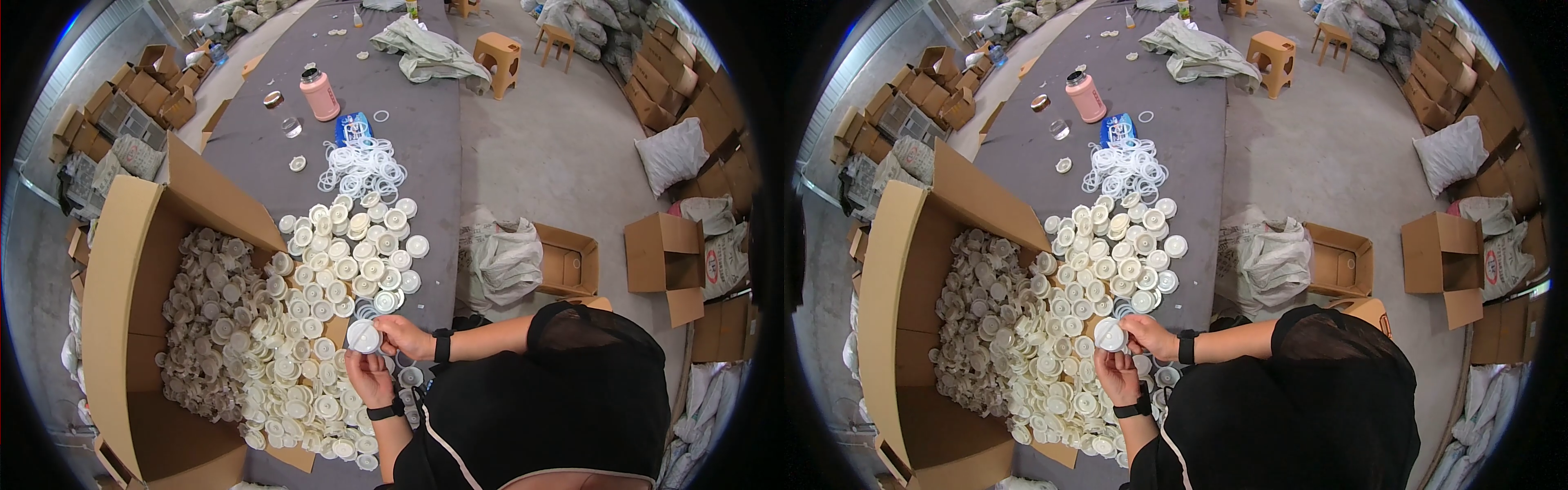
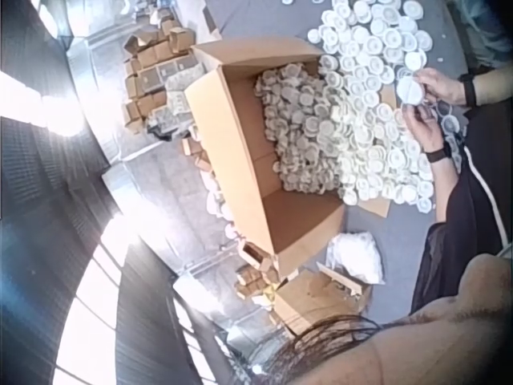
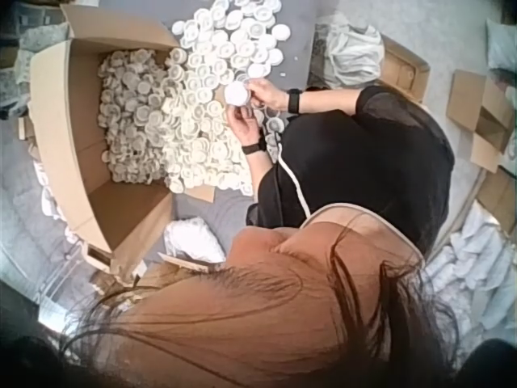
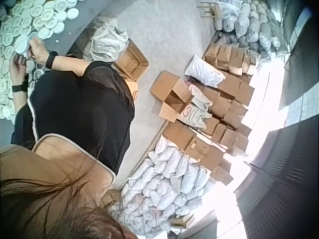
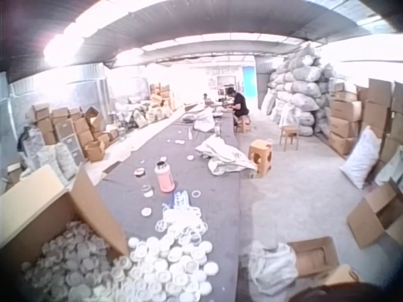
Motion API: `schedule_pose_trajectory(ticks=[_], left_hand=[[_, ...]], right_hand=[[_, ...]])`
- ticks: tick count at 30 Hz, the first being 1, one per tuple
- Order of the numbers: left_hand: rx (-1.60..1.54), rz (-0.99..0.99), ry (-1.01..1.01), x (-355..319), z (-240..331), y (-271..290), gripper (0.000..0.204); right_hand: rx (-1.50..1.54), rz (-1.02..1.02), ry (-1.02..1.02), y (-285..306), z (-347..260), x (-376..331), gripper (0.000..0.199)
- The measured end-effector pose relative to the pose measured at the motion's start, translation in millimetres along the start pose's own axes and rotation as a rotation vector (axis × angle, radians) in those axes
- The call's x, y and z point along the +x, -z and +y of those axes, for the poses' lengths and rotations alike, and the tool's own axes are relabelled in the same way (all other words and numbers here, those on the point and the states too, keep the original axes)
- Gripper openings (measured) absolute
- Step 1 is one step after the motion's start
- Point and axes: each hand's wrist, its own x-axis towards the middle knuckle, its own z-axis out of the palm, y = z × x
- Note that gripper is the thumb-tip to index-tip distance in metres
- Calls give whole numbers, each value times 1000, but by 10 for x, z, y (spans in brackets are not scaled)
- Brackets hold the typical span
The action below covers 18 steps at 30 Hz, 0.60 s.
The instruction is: Sort and assemble small white plastic caps and rings at a manufacturing table.
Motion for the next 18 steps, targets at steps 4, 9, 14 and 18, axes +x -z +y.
schedule_pose_trajectory(ticks=[4,9,14,18], left_hand=[[-38,-114,34,-89,60,-68,12],[101,-69,-63,-130,80,-162,15],[258,75,-162,-80,94,-145,18],[317,-13,-87,-72,127,-59,20]], right_hand=[[-27,-47,8,-123,-115,-89,28],[-178,-110,-3,-218,-255,-181,33],[-268,-222,-190,-148,-250,-87,31],[-318,-233,-337,-46,-276,65,31]])
